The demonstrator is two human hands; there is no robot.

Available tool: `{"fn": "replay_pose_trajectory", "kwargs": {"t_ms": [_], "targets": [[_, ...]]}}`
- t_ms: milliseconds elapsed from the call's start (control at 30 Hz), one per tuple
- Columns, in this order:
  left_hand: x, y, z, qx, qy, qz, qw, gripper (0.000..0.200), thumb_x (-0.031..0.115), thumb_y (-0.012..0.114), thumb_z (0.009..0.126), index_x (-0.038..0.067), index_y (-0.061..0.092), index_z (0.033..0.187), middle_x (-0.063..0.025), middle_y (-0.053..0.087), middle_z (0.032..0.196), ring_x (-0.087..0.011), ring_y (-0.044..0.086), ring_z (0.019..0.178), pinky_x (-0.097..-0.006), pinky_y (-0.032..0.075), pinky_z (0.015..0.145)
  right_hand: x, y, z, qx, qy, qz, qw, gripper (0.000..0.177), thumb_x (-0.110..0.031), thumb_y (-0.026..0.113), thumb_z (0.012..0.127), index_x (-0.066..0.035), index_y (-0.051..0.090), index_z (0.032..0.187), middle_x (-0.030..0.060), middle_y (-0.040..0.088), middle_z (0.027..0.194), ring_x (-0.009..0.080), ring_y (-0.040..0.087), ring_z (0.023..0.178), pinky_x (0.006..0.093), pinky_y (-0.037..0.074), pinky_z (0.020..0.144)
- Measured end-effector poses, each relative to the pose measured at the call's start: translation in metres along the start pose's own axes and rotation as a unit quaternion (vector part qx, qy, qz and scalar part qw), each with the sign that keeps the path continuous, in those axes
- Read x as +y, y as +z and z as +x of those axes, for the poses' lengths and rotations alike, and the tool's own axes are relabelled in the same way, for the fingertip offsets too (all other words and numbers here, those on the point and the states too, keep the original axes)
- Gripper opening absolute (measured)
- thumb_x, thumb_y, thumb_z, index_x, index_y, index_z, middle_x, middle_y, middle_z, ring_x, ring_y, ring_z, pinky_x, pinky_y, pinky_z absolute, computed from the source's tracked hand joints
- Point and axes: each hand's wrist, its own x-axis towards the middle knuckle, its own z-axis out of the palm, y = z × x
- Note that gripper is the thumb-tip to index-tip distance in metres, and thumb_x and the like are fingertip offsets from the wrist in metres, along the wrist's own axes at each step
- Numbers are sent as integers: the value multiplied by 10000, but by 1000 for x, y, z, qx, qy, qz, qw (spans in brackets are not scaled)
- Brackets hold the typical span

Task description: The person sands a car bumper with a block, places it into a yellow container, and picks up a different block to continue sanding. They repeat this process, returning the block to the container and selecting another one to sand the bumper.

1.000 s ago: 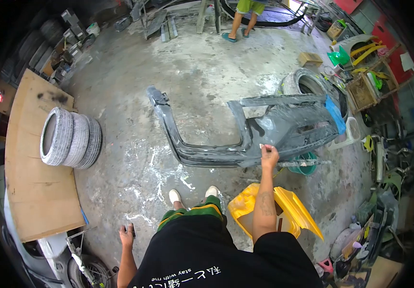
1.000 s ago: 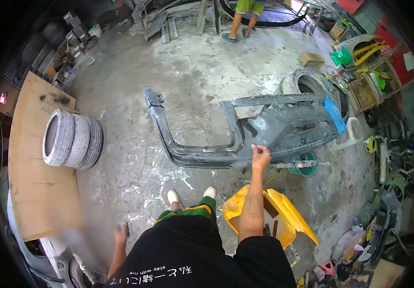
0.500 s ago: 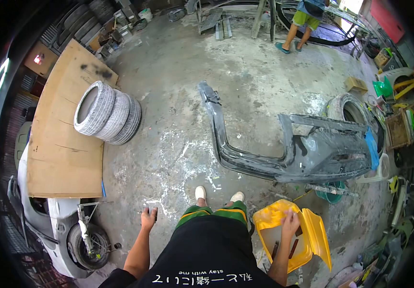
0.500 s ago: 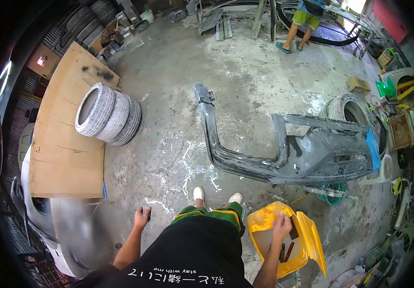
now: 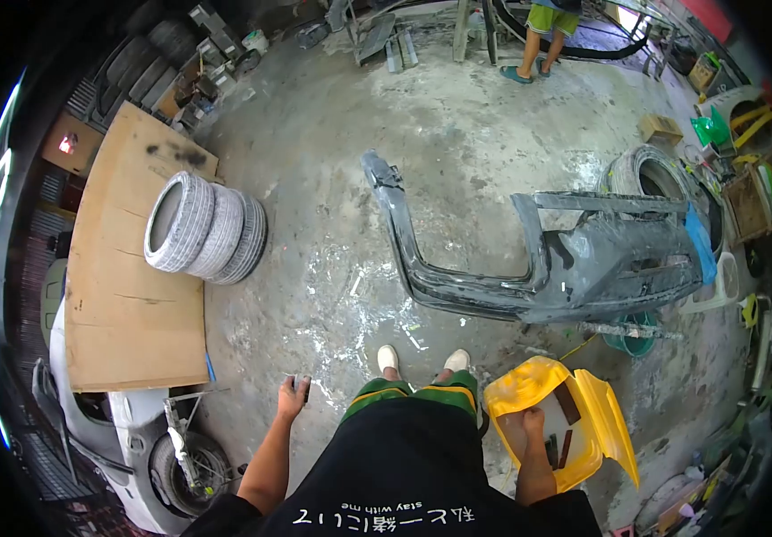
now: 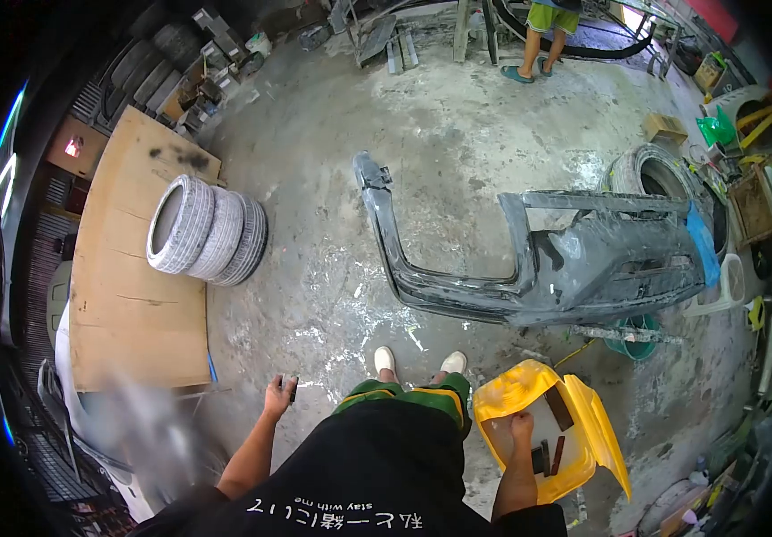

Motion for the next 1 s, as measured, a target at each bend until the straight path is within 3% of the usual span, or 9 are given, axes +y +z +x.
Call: {"fn": "replay_pose_trajectory", "kwargs": {"t_ms": [67,267,367,500,567,667,867,933,1000], "targets": [[-2,-2,1,20,20,16,999,554,468,690,898,-79,630,959,-219,654,726,-324,658,689,-442,499,656,3,5,8,63,-95,-108,988,280,-234,607,983,22,697,1052,96,708,844,195,672,713,327,559,691],[21,-19,-4,-23,-57,15,998,579,473,694,892,-95,622,978,-290,667,835,-401,678,816,-458,503,722,5,40,36,80,-63,280,955,426,-399,653,949,-19,713,1132,83,730,999,226,682,851,342,535,769],[34,-23,1,-42,-24,20,999,571,461,683,907,-101,613,985,-288,666,838,-401,673,806,-451,504,719,95,24,74,106,109,-26,988,366,-433,661,927,-95,716,1056,29,699,854,153,618,680,332,477,552],[39,-17,24,-81,-25,-11,996,567,450,686,908,-104,615,1009,-299,674,864,-390,682,820,-457,505,726,0,4,3,56,258,207,942,226,-324,603,970,-122,658,886,13,615,723,167,546,585,326,454,524],[62,-15,36,-113,-8,-6,994,594,471,673,913,-108,616,1032,-298,677,885,-358,686,843,-444,509,748,0,-12,-12,-1,148,520,841,273,-300,572,993,-107,631,809,34,612,734,168,582,684,333,501,656],[39,37,67,-119,69,-13,990,638,509,650,919,-111,611,1066,-305,676,922,-357,685,905,-435,509,795,-63,-19,-45,9,22,577,817,205,-260,581,1000,-94,607,882,33,619,826,177,600,796,341,502,794],[161,91,83,-331,106,-133,928,620,529,630,931,-67,626,1103,-270,703,983,-374,675,966,-433,492,865,-193,82,-78,-142,-79,436,885,307,-329,638,969,-24,666,944,107,701,885,226,688,843,374,581,811],[156,165,75,-226,168,-172,944,603,531,636,932,-47,641,1104,-188,716,935,-319,668,915,-399,488,858,-238,144,-101,-74,-70,336,936,344,-342,636,973,-7,688,916,127,708,859,233,704,775,381,601,773],[216,156,65,-389,47,-309,867,578,517,646,936,-29,650,1124,-133,700,990,-238,641,922,-357,487,857,-239,200,-93,-159,-27,275,948,351,-336,645,974,11,696,951,126,726,890,215,716,779,343,609,730]]}}
